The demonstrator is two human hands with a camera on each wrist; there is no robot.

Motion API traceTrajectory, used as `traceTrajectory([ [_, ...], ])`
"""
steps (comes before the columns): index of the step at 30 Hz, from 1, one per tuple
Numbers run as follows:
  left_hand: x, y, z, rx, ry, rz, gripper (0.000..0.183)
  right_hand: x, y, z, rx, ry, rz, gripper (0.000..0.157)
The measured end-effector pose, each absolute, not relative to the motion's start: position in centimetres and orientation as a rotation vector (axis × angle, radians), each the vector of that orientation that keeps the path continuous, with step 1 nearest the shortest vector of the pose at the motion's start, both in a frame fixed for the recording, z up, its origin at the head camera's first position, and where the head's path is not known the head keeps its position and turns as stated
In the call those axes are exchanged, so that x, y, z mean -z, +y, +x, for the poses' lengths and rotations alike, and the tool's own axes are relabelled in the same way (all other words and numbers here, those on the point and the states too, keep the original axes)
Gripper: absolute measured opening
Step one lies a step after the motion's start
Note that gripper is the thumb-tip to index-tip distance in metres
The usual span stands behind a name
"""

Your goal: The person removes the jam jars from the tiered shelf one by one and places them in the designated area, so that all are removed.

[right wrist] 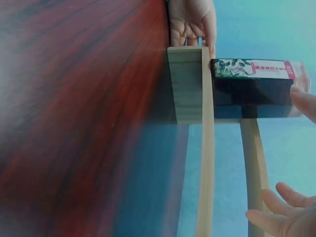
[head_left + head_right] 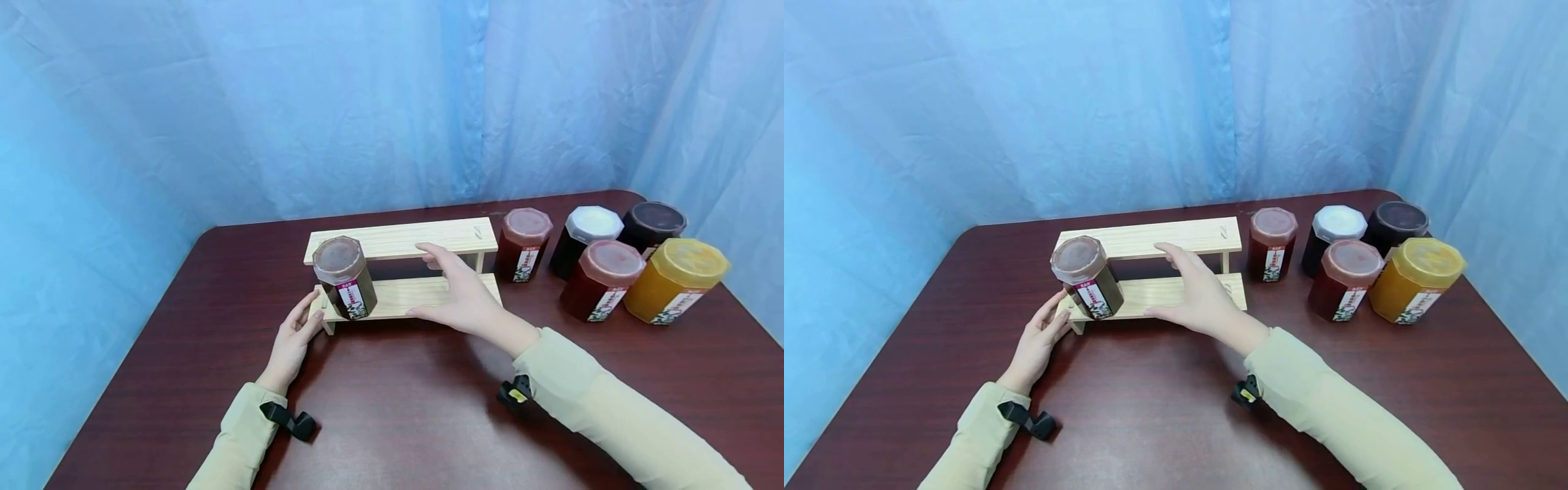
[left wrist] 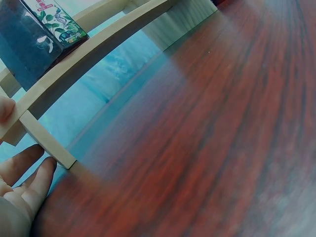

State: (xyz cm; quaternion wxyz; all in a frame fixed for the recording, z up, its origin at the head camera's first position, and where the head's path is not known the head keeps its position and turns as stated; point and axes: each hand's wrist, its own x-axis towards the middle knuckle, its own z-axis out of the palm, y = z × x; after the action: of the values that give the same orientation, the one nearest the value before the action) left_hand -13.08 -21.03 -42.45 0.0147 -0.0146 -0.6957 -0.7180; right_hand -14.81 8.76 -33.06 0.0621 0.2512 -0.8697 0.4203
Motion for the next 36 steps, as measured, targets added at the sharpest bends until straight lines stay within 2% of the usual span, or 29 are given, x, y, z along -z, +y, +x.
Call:
traceTrajectory([
  [15, 42.4, -21.0, -13.1, 2.234, -2.172, -0.035, 0.049, 32.6, 4.1, -15.9, -1.3, -2.608, 1.005, 0.105],
  [36, 42.3, -21.0, -13.0, 2.212, -2.189, -0.02, 0.048, 33.2, 1.4, -16.3, -1.302, -2.545, 1.074, 0.093],
])
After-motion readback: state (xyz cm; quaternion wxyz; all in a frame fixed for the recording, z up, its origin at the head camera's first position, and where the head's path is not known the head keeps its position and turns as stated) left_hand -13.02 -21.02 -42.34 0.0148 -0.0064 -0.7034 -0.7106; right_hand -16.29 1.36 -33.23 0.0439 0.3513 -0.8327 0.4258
